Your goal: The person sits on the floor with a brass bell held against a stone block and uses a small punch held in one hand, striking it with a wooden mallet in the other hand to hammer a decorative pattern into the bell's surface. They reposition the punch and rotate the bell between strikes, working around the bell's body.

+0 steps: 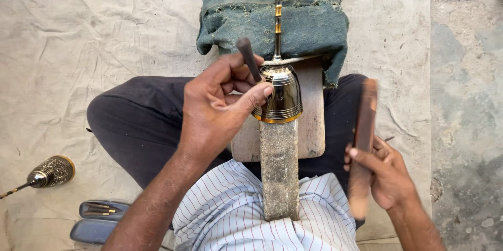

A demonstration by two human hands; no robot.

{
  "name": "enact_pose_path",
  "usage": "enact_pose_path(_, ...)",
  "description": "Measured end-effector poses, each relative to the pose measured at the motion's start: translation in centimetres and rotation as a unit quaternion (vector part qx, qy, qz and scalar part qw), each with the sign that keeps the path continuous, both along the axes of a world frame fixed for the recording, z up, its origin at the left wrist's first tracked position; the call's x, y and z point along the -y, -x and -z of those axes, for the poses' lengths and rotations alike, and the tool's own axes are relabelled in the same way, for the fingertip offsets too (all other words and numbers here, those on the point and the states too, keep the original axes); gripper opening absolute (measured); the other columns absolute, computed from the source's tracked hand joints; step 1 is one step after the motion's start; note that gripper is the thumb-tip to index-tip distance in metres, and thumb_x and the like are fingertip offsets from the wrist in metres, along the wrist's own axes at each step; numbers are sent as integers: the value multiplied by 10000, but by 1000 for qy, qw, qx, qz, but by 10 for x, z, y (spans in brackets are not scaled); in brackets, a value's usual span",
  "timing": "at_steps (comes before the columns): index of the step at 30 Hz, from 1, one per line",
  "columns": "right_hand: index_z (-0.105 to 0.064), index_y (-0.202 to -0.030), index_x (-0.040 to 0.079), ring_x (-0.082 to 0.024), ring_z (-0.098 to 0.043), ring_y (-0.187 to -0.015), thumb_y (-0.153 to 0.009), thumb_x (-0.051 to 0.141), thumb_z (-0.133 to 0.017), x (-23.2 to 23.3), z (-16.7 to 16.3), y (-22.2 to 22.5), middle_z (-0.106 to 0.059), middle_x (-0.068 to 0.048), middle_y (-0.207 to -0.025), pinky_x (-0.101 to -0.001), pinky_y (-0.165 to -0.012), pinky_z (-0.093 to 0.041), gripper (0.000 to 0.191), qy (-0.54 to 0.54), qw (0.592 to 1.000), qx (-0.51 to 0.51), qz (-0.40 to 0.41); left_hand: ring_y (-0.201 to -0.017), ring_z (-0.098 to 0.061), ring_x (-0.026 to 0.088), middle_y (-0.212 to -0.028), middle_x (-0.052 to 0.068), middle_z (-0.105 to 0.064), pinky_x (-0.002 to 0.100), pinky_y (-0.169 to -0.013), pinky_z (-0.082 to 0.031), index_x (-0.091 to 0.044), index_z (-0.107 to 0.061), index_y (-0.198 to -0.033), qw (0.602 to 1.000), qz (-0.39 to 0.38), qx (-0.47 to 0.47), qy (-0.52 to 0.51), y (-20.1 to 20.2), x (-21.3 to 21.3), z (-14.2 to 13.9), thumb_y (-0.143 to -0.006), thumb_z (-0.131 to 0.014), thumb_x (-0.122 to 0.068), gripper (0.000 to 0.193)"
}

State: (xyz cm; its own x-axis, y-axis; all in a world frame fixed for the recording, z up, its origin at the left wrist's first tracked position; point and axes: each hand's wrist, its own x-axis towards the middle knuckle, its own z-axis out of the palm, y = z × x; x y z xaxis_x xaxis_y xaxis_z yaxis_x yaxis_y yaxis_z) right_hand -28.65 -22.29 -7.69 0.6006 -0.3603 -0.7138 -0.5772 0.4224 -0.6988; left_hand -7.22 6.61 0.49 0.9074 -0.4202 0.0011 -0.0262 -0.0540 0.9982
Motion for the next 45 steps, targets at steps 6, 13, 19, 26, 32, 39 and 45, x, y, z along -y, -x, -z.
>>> enact_pose_path(6,-514,-1420,-12,-234,-680,-1021,-924,137,-732,9,-39,-19,-667,-217,-1262,-397,-955,-554,562,115,925,358,59,-991,-728,102,-1091,64,-713,243,-860,-707,-15,-678,-1273,997,8,76,6,10,5,-1,-945,-788,-39,347)
enact_pose_path(13,-595,-1257,-33,-260,-682,-878,-909,127,-751,-3,-50,-34,-666,-201,-989,-418,-789,-613,414,-35,977,205,-48,-981,-752,122,-1062,68,-720,260,-856,-706,-45,-621,-1385,992,11,123,-34,10,16,-4,-950,-784,-51,464)
enact_pose_path(19,-588,-1325,5,-214,-728,-885,-761,17,-806,-10,-86,-39,-710,-103,-956,-408,-769,-646,605,228,955,75,-173,-925,-764,119,-996,68,-724,253,-775,-667,-52,-566,-1395,994,-22,88,-63,11,22,7,-975,-776,-108,474)
enact_pose_path(26,-610,-1183,-25,-232,-769,-872,-838,130,-841,21,-133,-109,-735,-117,-905,-414,-905,-630,442,457,819,27,-346,-932,-768,127,-1015,83,-718,262,-755,-658,-45,-578,-1375,984,-54,129,-110,19,28,6,-955,-800,-125,482)
enact_pose_path(32,-582,-1257,-79,-287,-694,-927,-970,26,-692,93,-94,-139,-686,-207,-1026,-408,-866,-571,325,585,654,159,-451,-976,-769,136,-1086,82,-705,256,-826,-661,-52,-607,-1341,971,-49,207,-112,22,29,-2,-983,-801,-105,410)
enact_pose_path(39,-633,-1279,-52,-296,-718,-793,-871,-53,-601,138,-30,-149,-711,-220,-991,-387,-691,-615,409,9,986,145,76,-896,-749,203,-1043,91,-695,340,-737,-636,-97,-618,-1329,961,20,235,-147,10,26,-13,-966,-797,-117,405)
enact_pose_path(45,-627,-1262,27,-193,-698,-740,-871,-72,-650,127,-34,-53,-707,-154,-979,-312,-656,-602,404,468,833,65,-290,-788,-699,253,-975,97,-663,399,-667,-588,-125,-599,-1353,941,89,272,-180,-1,28,-17,-946,-786,-127,448)
